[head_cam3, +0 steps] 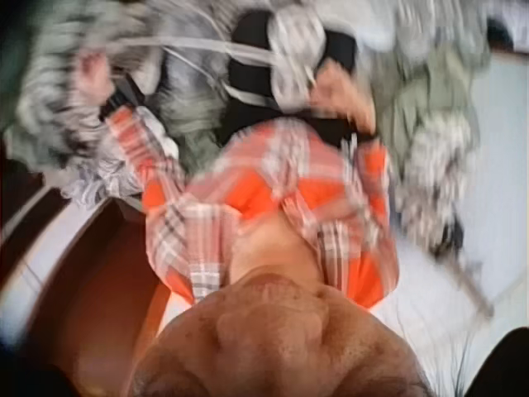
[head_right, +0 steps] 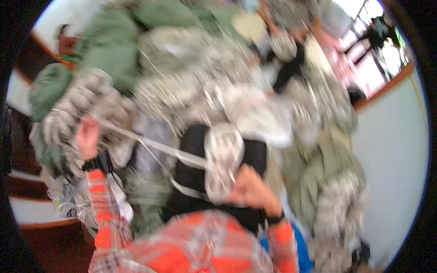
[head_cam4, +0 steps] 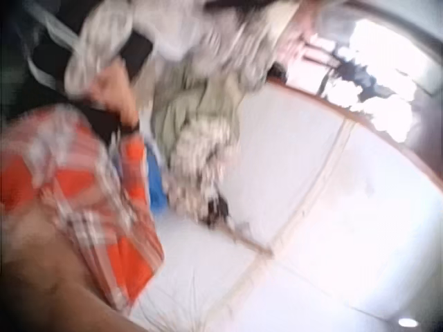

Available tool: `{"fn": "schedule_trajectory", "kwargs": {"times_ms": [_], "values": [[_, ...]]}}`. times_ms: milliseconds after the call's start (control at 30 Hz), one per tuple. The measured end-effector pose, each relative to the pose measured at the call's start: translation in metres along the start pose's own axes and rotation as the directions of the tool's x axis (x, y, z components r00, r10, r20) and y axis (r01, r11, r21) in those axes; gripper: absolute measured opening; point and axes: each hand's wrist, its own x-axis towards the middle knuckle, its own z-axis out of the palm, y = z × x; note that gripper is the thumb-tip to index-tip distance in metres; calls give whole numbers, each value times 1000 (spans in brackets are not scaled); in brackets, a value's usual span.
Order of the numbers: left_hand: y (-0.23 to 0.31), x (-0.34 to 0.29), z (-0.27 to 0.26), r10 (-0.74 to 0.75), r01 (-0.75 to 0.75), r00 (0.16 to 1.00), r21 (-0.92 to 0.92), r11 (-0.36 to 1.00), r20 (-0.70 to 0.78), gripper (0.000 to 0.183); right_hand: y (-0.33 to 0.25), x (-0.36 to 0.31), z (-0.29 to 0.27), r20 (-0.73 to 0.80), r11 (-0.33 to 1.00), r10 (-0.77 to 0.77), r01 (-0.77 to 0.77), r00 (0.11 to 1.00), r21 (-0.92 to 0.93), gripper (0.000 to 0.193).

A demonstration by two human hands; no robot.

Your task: The recorder is lacing a shoe while sitting on the floor among many other shoes and materials.

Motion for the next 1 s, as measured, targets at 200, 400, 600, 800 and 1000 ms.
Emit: {"fn": "schedule_trajectory", "kwargs": {"times_ms": [200,400,600,800,1000], "values": [[190,26,36,472,-467,881,230,854,34,16,17,0,40,24,822,464,-441,885,362,21],[239,17,74,532,-522,837,471,711,125,14,20,32,53,18,961,270,-270,963,53,22],[147,35,65,473,-334,860,492,804,-189,9,13,48,62,10,977,159,-156,987,-147,22],[-18,98,108,-127,105,992,683,723,-19,12,-9,52,108,311,998,50,-34,949,-59,25],[-105,188,184,-105,35,993,709,705,56,12,-37,56,103,230,996,-42,22,972,87,24]]}}
